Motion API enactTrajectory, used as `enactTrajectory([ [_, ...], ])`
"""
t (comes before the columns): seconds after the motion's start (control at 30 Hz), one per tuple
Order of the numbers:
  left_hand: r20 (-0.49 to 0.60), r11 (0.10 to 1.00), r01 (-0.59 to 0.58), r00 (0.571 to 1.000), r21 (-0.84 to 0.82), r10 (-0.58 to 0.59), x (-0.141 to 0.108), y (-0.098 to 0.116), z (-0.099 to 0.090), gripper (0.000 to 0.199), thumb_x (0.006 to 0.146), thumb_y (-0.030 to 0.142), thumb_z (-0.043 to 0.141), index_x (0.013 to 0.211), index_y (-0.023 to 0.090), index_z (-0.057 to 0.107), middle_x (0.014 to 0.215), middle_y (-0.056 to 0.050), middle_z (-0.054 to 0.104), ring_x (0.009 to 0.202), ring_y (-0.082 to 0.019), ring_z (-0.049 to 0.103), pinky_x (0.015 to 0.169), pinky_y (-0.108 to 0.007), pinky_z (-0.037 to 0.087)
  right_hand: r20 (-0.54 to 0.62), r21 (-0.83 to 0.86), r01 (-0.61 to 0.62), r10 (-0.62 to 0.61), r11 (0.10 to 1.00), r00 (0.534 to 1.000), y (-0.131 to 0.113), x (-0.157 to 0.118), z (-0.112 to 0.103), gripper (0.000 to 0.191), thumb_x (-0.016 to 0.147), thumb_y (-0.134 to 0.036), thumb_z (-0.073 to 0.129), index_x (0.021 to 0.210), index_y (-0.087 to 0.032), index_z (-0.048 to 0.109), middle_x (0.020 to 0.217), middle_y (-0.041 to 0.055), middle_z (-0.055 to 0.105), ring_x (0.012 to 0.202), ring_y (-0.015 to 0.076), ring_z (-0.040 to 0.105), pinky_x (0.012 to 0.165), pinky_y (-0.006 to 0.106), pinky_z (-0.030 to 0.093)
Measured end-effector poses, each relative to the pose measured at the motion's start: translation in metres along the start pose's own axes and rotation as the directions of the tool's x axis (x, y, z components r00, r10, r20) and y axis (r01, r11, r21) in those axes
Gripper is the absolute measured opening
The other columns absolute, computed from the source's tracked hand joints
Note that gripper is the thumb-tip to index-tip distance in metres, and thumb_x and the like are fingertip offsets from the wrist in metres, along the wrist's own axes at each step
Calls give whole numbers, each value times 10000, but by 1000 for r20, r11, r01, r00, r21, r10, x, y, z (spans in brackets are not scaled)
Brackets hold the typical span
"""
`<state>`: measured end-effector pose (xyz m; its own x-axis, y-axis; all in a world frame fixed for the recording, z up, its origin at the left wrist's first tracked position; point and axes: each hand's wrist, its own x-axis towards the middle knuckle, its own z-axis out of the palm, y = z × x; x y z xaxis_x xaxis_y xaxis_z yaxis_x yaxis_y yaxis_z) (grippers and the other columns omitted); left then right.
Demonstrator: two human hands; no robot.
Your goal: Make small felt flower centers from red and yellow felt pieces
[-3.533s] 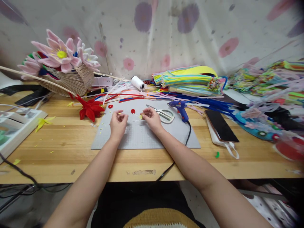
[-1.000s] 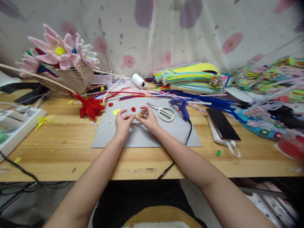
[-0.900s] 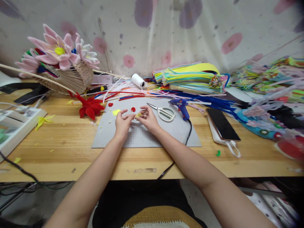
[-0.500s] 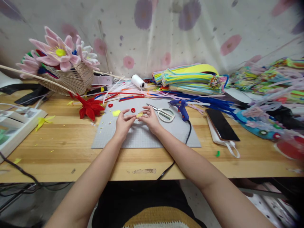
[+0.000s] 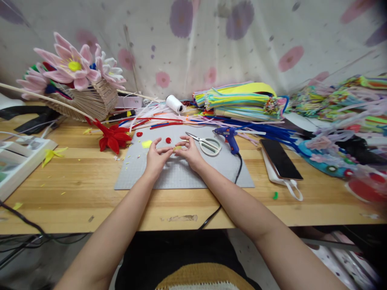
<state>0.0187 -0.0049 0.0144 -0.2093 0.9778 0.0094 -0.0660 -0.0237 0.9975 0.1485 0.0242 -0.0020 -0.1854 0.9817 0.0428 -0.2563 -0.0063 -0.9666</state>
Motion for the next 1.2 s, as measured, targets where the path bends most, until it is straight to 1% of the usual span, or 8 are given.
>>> enactTrajectory([
  [0.2,-25,999,9,1000,33,-9,-1,2,1,724,559,263,759,1185,159,410,771,-45,704,734,-170,666,640,-262,481,2,-8,-4,4,1000,1000,-1,-1,1,634,499,-254,753,1005,-237,370,833,-49,549,638,94,603,626,286,524],
  [0.33,-74,999,37,997,30,-34,-2,3,2,735,547,249,764,1181,152,404,750,-42,694,694,-161,661,588,-235,463,48,-31,21,-19,999,999,-3,-2,1,582,525,-256,738,989,-229,389,802,-52,553,644,91,604,627,269,516],
  [0.53,-99,998,64,993,15,-63,-2,4,3,731,553,263,748,1180,154,390,779,-47,680,627,-138,633,481,-198,406,104,-38,63,-58,997,993,-5,-2,2,487,587,-314,713,958,-236,408,780,-54,560,635,87,602,596,248,510],
  [0.63,-113,998,67,991,-3,-67,-2,5,3,729,541,251,741,1171,153,387,760,-35,667,611,-135,620,467,-196,389,107,-60,74,-67,995,992,-3,-2,3,469,607,-341,704,957,-236,410,779,-51,551,636,88,601,607,252,508],
  [0.8,-126,996,62,990,-61,-69,-1,3,4,659,552,232,714,1121,167,387,746,-8,652,534,-95,564,452,-188,354,81,-147,102,-91,984,993,1,-2,4,510,568,-336,740,958,-226,429,757,-56,537,655,92,601,627,250,500],
  [0.97,-111,995,66,991,-78,-74,0,4,4,684,528,250,722,1121,165,393,744,-4,645,506,-89,534,457,-200,337,99,-75,70,-63,995,993,1,-2,6,473,598,-359,715,944,-223,422,678,-80,553,613,95,616,600,242,490],
  [1.13,-79,978,131,986,-165,-145,-1,10,4,674,546,259,690,1148,151,408,723,-18,640,625,-139,594,445,-192,322,92,34,21,-24,999,995,-2,-2,5,508,559,-335,749,928,-221,419,664,-89,567,610,95,625,595,234,492],
  [1.2,-54,972,145,986,-182,-157,-2,11,3,670,549,271,709,1140,150,419,739,-28,645,631,-139,600,442,-187,322,105,63,1,-7,998,994,-3,-2,4,515,560,-330,751,937,-219,417,668,-83,585,613,95,626,598,232,491],
])
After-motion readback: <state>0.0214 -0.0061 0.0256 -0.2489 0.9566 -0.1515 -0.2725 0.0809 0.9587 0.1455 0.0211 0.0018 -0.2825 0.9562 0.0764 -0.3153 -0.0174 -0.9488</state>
